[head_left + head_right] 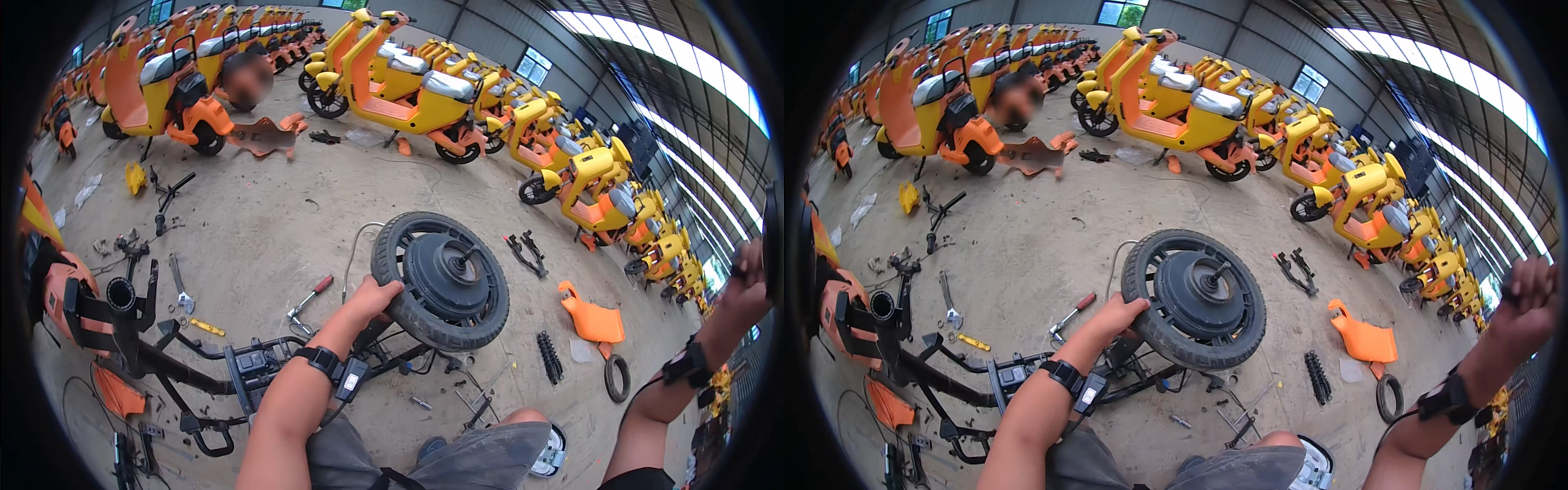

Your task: The person uses a hammer to strike the edge of a tire on an electric scooter wheel, then removes the side plate and handles wiring inside the hub motor.

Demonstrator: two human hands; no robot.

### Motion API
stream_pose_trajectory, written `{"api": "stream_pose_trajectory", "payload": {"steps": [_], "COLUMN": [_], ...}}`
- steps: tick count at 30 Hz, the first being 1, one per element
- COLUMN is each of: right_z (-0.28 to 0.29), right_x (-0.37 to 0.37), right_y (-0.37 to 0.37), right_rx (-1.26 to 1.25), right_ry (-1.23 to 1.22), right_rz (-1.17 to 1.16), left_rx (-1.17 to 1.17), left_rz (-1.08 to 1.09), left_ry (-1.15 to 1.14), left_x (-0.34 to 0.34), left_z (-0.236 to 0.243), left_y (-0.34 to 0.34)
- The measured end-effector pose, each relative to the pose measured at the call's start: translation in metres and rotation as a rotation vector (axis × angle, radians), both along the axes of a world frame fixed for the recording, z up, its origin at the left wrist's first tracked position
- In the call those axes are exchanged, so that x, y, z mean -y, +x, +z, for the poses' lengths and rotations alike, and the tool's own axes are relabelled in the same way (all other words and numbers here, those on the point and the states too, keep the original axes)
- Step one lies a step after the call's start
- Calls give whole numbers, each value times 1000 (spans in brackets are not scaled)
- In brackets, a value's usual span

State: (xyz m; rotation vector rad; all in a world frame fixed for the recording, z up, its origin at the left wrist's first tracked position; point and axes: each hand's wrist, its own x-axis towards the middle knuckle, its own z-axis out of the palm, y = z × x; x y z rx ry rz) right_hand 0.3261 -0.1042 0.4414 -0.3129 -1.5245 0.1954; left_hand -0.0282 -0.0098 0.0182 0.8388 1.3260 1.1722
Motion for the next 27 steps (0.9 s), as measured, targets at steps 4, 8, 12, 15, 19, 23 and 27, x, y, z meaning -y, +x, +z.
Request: {"api": "stream_pose_trajectory", "payload": {"steps": [4, 8, 12, 15, 19, 23, 27], "right_z": [-293, -263, -206, -227, -267, -250, -139], "right_x": [-73, -65, -48, -36, -25, -34, -47], "right_y": [-25, 45, 1, -7, 15, 20, 24], "right_rx": [439, 656, 114, 76, 199, 350, 162], "right_ry": [-1074, -1376, -1085, -1248, -1447, -1455, -959], "right_rz": [-263, -331, -86, -35, -95, -190, -283], "left_rx": [158, -32, 30, 15, 9, 46, 31], "left_rz": [-13, 51, -41, -37, -98, -123, -100], "left_ry": [7, 100, -13, -60, -99, -127, -126], "left_x": [8, 2, 21, 27, 11, 6, 18], "left_z": [-19, 11, 12, 15, 12, 1, 12], "left_y": [-1, -3, -32, -30, -15, -22, -35]}}
